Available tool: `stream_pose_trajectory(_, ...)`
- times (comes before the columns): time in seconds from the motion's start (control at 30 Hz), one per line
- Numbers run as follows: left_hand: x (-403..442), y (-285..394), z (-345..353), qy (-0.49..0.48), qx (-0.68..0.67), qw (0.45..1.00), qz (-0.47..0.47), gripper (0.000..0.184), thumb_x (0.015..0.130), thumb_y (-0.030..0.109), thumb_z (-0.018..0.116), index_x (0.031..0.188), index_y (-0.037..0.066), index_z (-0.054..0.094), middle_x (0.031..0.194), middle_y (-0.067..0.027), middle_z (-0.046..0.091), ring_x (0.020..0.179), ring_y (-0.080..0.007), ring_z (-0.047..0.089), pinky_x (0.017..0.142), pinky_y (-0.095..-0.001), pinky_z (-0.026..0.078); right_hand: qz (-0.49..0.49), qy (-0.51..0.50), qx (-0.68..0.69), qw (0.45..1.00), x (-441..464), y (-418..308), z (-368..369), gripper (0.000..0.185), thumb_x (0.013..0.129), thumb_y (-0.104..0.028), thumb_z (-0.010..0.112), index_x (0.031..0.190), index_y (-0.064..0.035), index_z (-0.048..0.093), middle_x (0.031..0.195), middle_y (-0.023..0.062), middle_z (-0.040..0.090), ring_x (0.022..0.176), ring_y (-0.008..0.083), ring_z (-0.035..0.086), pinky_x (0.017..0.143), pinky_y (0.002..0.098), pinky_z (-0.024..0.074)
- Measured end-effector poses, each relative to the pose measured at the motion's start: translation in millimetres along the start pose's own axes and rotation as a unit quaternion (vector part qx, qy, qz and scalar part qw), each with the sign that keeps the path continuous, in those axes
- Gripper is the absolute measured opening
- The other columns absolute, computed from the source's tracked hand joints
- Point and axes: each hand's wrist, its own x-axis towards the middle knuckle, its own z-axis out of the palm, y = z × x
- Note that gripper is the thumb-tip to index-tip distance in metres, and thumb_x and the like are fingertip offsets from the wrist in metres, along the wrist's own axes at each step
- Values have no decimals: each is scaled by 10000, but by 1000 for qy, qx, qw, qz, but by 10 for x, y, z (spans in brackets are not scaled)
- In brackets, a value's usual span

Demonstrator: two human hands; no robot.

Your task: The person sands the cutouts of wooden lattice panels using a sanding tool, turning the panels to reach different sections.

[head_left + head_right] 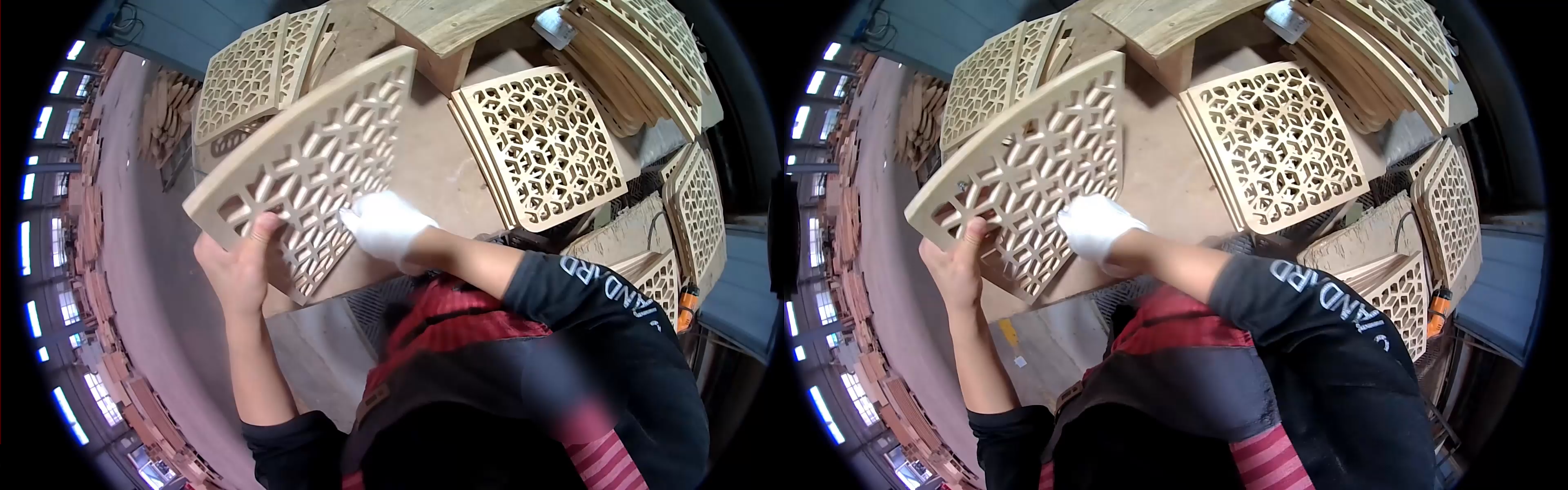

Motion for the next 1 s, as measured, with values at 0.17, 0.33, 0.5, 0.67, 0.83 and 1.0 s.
stream_pose_trajectory(0.17,16,14,-52,-35,-33,996,-78,328,802,183,774,996,-52,653,905,-83,693,804,-144,625,746,-281,491,77,-44,8,996,-43,-59,-105,368,967,-280,415,941,6,645,905,229,647,846,429,603,799,457,476)
stream_pose_trajectory(0.33,71,72,35,-24,28,999,-18,328,795,186,777,990,-49,654,887,-84,692,785,-140,616,748,-288,492,-56,15,-100,993,22,214,180,305,979,-204,390,1083,-36,622,800,205,628,792,363,634,748,427,502)
stream_pose_trajectory(0.5,95,105,51,-36,56,997,-29,346,780,189,788,990,-50,652,893,-84,691,790,-143,614,758,-295,491,49,-62,-37,996,-71,125,-53,300,967,-178,396,1087,-30,629,850,216,636,816,384,624,740,449,496)
stream_pose_trajectory(0.67,169,98,76,-42,37,998,-7,343,796,182,775,1006,-54,642,899,-82,679,785,-148,615,756,-295,499,-121,46,-117,985,71,329,176,276,923,-158,438,1096,-25,606,845,201,628,802,373,619,743,440,495)
stream_pose_trajectory(0.83,244,-108,-91,-30,-39,994,-95,328,832,101,697,1099,-60,596,963,-100,658,836,-156,632,743,-296,538,15,-104,-76,992,-636,493,124,311,906,-109,438,1159,-62,614,834,198,650,787,350,633,741,413,494)
stream_pose_trajectory(1.0,218,-422,-271,-31,-97,994,-51,403,828,75,692,1176,-66,548,1090,-126,624,974,-195,607,889,-329,477,132,-86,38,987,-698,793,137,230,898,-180,490,1002,-48,647,850,174,664,799,338,641,699,399,493)
